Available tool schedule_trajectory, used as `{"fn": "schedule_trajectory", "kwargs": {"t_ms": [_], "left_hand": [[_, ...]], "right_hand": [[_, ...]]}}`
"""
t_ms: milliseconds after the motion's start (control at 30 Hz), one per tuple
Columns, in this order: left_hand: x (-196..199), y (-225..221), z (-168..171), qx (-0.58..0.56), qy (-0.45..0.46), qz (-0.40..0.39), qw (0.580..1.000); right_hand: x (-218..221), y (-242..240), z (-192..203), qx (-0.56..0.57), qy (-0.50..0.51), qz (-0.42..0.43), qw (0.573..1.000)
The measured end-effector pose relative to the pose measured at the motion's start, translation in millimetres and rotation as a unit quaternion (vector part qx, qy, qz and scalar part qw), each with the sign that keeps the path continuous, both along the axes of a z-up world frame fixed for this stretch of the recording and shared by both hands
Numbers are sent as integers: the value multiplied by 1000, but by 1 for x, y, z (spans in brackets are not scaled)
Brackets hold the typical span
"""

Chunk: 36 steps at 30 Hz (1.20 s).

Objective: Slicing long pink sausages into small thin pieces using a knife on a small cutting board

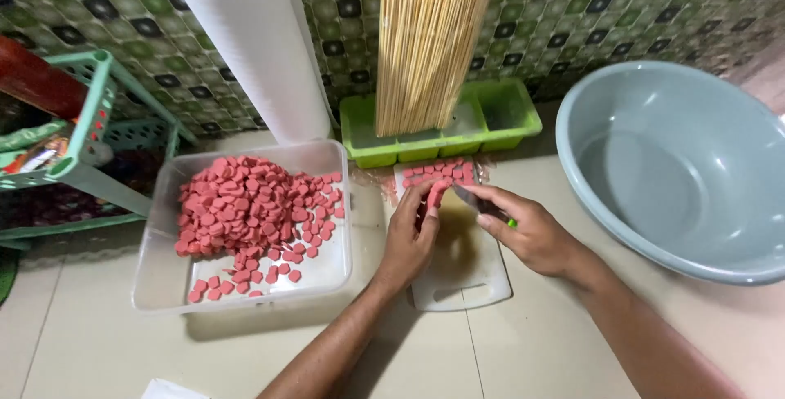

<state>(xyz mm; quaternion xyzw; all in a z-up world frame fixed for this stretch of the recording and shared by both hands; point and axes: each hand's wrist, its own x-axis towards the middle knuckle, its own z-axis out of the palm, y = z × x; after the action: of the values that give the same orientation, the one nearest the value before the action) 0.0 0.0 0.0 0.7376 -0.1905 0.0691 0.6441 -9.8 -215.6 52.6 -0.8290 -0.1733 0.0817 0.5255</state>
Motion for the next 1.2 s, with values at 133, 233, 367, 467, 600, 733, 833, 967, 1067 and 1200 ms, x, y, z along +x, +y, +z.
{"fn": "schedule_trajectory", "kwargs": {"t_ms": [133,233,367,467,600,733,833,967,1067,1200], "left_hand": [[3,-4,1,-23,-20,1,1000],[6,-10,2,-60,17,5,998],[11,-16,-20,-86,-5,6,996],[13,-17,-29,-111,2,4,994],[14,-18,-38,-182,32,-3,983],[14,-15,-33,-191,31,-14,981],[15,-16,-36,-203,26,-21,979],[17,-13,-33,-198,20,-18,980],[18,-12,-29,-178,10,-3,984],[11,-10,-33,-118,20,-6,993]], "right_hand": [[4,15,31,12,-9,16,1000],[6,17,38,32,-1,60,998],[13,11,25,81,56,97,990],[23,5,4,95,70,110,987],[29,2,-9,64,94,116,987],[24,6,4,-3,92,106,990],[24,7,4,-34,99,97,990],[25,6,-1,-42,104,80,990],[25,8,5,-49,111,74,990],[19,13,10,-175,179,28,968]]}}
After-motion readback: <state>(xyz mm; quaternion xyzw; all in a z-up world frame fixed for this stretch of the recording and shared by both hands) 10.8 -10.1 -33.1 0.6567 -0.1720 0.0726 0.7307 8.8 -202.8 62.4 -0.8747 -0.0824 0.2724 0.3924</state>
